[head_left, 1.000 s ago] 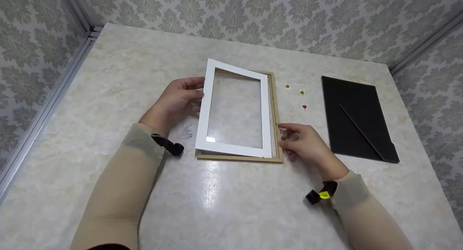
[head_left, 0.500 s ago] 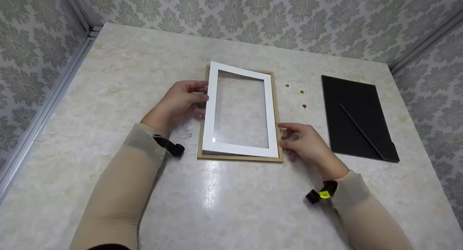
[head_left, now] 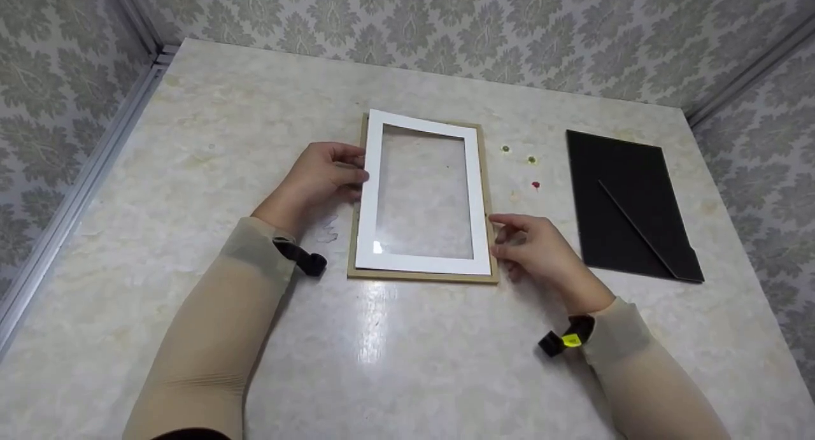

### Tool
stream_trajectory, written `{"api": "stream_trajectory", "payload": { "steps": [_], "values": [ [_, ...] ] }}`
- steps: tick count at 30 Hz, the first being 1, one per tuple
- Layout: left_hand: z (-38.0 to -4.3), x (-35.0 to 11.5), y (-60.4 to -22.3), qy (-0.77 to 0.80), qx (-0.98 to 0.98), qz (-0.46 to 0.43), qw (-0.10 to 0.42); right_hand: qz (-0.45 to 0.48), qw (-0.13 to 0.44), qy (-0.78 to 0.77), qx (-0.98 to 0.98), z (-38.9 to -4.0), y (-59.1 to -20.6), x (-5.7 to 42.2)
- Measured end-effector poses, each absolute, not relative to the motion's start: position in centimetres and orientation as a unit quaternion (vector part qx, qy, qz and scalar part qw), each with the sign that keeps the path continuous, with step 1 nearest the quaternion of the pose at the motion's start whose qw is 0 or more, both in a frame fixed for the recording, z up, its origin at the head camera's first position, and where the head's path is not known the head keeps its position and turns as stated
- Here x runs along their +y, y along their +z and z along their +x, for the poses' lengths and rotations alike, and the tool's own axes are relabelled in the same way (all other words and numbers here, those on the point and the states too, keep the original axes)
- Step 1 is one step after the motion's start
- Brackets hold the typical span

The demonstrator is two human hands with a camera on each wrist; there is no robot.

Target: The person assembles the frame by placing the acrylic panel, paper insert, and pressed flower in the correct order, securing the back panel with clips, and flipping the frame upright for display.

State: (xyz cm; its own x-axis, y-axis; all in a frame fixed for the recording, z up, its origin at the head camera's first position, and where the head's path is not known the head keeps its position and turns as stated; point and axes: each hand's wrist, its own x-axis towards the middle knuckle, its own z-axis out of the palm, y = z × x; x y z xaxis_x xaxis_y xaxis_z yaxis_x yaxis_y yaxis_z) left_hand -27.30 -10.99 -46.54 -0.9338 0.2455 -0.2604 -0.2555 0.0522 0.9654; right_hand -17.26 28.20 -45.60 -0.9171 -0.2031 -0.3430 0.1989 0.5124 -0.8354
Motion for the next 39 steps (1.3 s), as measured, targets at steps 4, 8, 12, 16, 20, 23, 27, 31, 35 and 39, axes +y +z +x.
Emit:
{"api": "stream_trajectory", "payload": {
  "steps": [4,8,12,16,20,23,27,31,35,39],
  "values": [
    [-27.4,-11.0,-46.6,0.665,0.727,0.007,0.172,0.000,0.203,-0.494,0.845,-17.3,-45.7,28.2],
    [-27.4,-11.0,-46.6,0.652,0.740,0.016,0.168,-0.004,0.197,-0.493,0.848,-17.3,-45.7,28.2],
    [-27.4,-10.9,-46.6,0.644,0.747,0.019,0.163,-0.010,0.193,-0.492,0.849,-17.2,-45.6,28.2],
    [-27.4,-10.8,-46.6,0.630,0.761,0.020,0.156,-0.011,0.194,-0.493,0.848,-17.3,-45.7,28.2],
    [-27.4,-10.8,-46.7,0.627,0.763,0.012,0.154,-0.002,0.196,-0.494,0.847,-17.3,-45.6,28.2],
    [-27.4,-10.8,-46.6,0.630,0.761,-0.001,0.154,-0.001,0.195,-0.492,0.848,-17.3,-45.6,28.2],
    [-27.3,-10.8,-46.4,0.622,0.768,-0.012,0.153,-0.005,0.199,-0.488,0.850,-17.3,-45.5,28.3],
    [-27.3,-10.6,-46.3,0.602,0.785,-0.011,0.145,-0.004,0.206,-0.487,0.849,-17.5,-45.3,28.6],
    [-27.2,-10.5,-46.1,0.560,0.817,-0.004,0.136,-0.004,0.167,-0.486,0.858,-18.6,-44.8,29.6],
    [-27.1,-10.4,-45.8,0.531,0.836,-0.004,0.136,0.006,0.079,-0.440,0.895,-20.6,-44.5,31.6]
  ]
}}
